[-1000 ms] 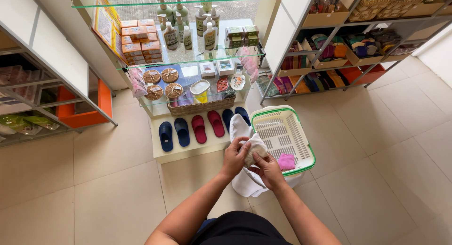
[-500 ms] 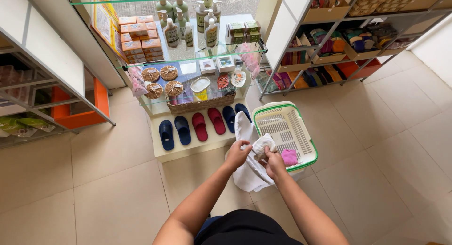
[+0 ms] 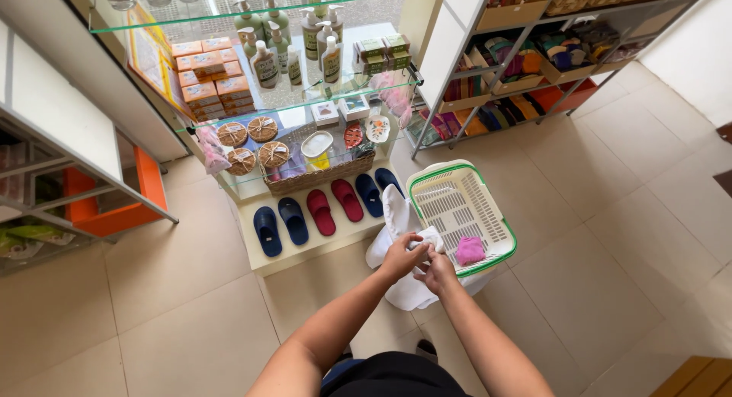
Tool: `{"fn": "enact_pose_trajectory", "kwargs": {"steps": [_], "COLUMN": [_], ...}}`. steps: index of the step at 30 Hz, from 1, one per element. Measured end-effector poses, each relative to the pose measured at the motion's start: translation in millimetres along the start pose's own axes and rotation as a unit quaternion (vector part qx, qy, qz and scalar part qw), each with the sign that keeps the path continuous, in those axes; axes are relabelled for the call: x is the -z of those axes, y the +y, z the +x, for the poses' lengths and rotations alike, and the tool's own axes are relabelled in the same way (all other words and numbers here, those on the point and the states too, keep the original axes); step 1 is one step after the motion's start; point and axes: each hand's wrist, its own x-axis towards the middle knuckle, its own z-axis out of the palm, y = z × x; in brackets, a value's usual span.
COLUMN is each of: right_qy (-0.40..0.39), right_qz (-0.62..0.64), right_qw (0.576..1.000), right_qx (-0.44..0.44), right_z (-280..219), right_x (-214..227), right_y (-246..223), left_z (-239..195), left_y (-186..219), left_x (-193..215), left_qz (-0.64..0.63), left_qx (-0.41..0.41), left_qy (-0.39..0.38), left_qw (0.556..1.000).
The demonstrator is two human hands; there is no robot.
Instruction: Wiping down and organizing various products on retail store shelves.
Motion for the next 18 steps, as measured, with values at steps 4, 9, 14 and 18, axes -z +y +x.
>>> {"fn": "enact_pose_trajectory", "kwargs": {"steps": [4,9,14,18], "right_qy": [-0.020,-0.014,-0.016,-0.073], "right_qz": [0.015,0.091,0.079,0.059], "right_qw": [0.999,0.994,0.995,0.995], "right_qx": [0.028,0.054,0.066,0.042], "right_z": [-2,-30,-24,1], "right_x": [7,-4,-3,6], "right_y": [6,0,2,11], "left_z": [3,8,16,42], "left_y": [0,3,6,-48], "left_x": [1,-5,-11,-26], "left_qz": [-0.005,-0.008,-0.043,0.107], "left_qx": [0.058,0.070,0.126,0.024], "left_qy": [-0.042,-0.045,-0.040,0.047], "left_qw": [0.997,0.997,0.990,0.993]}}
